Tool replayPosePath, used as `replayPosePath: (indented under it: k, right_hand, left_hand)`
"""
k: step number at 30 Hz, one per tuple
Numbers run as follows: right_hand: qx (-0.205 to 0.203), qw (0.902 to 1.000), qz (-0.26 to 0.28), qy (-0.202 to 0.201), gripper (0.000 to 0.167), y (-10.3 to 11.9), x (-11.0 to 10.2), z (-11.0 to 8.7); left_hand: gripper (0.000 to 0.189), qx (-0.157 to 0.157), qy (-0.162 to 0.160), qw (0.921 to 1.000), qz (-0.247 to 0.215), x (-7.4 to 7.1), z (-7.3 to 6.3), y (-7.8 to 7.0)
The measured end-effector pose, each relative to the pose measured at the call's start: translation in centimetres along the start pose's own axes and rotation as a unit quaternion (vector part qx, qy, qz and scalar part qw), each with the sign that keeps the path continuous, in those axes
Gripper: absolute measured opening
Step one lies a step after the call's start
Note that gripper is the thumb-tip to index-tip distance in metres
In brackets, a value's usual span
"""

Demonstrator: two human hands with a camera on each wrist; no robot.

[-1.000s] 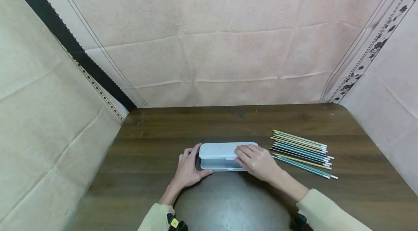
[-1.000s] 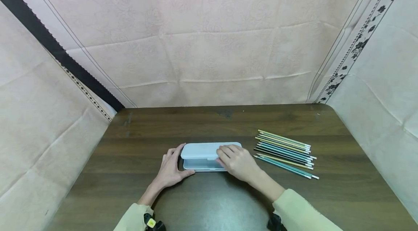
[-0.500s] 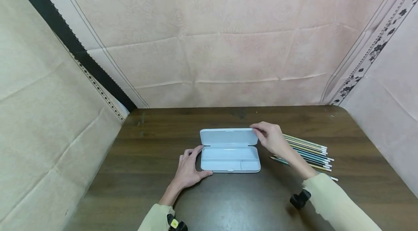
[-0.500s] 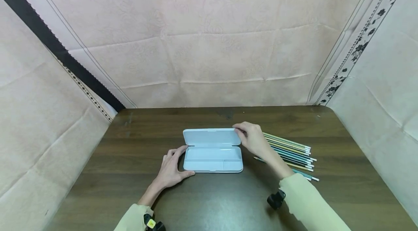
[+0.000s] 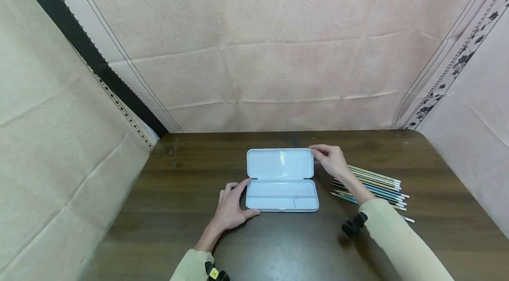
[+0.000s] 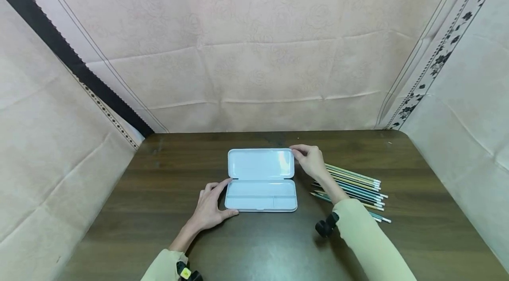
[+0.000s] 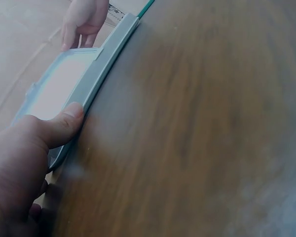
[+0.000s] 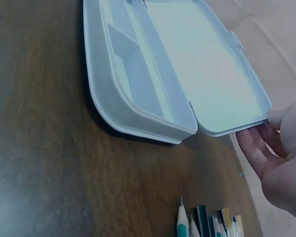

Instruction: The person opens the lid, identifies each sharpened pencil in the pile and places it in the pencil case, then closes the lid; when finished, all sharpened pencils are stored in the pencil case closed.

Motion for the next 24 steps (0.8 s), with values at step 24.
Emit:
replayPosePath:
  k: [24]
  right_hand:
    - [0.048,0.9948,0.088,0.019,0.036,-1.3,-0.4,-0.8]
  left_hand:
    - [0.09,-0.008,0.012,0.9999,0.0,0.0,0.1,0.0]
Point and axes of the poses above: each hand's wrist, its own z-axis towards the middle knuckle, its own x-axis out of the palm, y = z × x, the point moved 7 cm from there along z, towards the middle knuckle, and after that the axes turned 3 degrees about -z, right-handed, at the moved point
